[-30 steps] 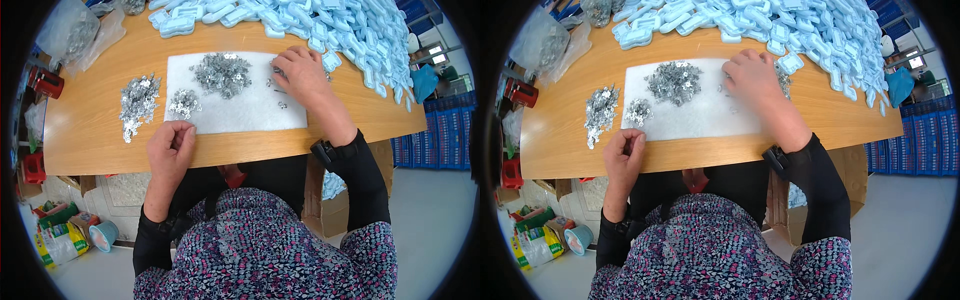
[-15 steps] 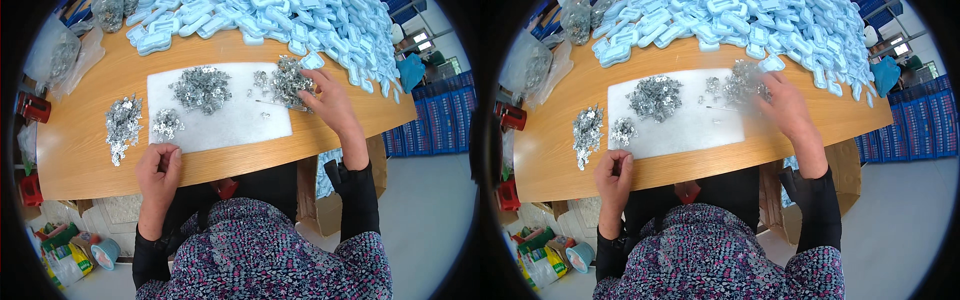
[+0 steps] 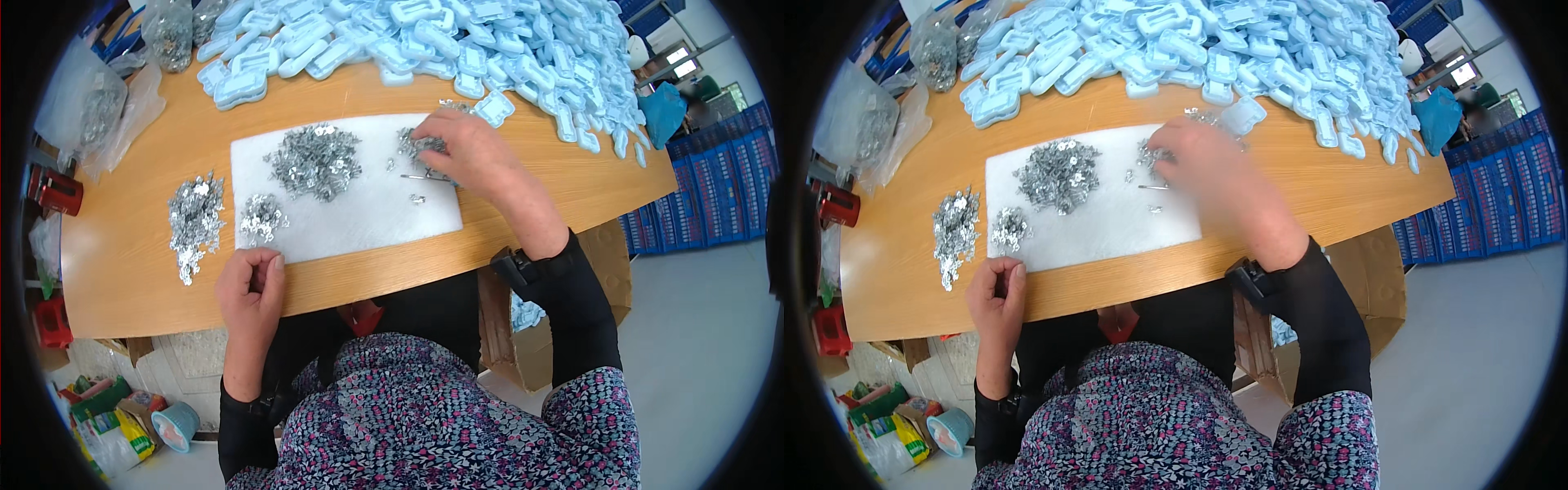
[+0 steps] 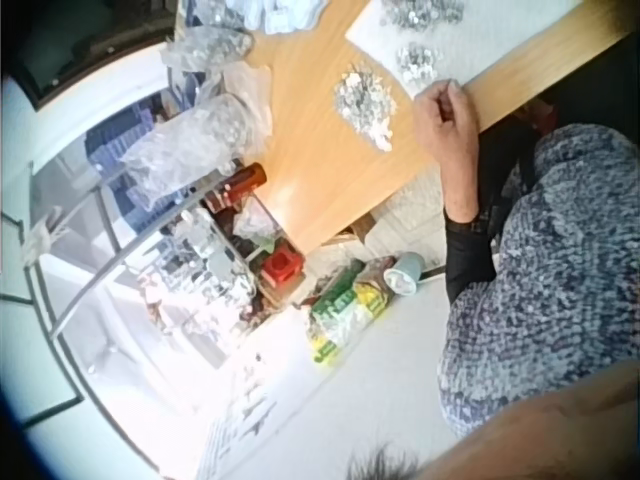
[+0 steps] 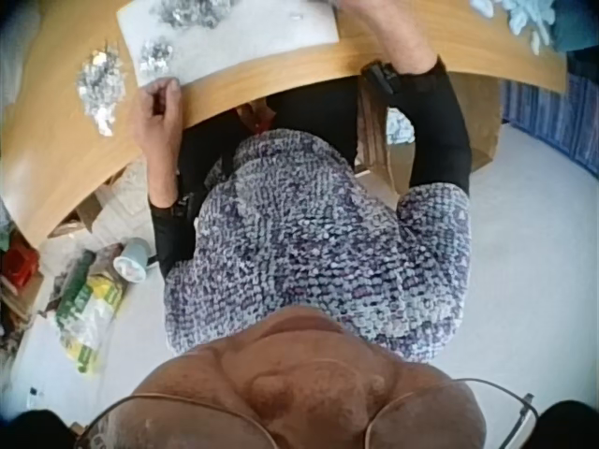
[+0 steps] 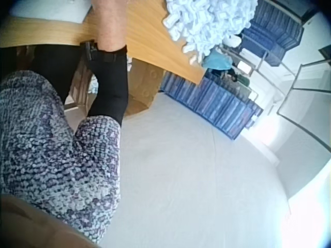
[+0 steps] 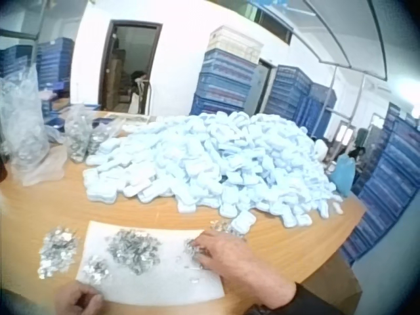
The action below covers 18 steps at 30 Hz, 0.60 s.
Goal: Assemble small metal components into a light-blue plastic battery compartment or electronic housing.
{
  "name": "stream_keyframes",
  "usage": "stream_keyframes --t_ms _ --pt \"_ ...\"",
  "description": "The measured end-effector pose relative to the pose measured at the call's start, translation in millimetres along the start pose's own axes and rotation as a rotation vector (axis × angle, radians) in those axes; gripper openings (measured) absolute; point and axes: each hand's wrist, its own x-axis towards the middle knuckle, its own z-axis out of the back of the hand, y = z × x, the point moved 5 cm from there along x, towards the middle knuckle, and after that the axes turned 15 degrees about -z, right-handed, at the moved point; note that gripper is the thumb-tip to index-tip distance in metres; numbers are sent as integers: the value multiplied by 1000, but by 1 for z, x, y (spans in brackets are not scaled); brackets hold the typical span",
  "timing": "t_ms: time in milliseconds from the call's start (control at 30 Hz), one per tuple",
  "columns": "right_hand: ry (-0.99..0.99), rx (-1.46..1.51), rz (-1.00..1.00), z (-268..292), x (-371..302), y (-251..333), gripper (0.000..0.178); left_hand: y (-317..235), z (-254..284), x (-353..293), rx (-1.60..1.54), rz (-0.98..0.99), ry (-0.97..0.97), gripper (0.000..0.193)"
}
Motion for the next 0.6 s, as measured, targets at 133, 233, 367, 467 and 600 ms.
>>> stream_keyframes --t_ms 133,233,367,467,600 --pt "5 114 -141 26 16 0 20 3 2 -4 -8 20 -5 6" --pt "11 90 -317 40 49 -53 21 2 1 -3 -48 50 -4 6" --pt "-46 -44 -79 16 82 -105 25 0 -2 2 -23 11 -1 6" --pt "19 -156 -7 11 82 -90 28 3 0 0 -6 16 -2 6" --pt "121 -260 -88 16 66 -90 30 2 0 0 23 -5 3 6"
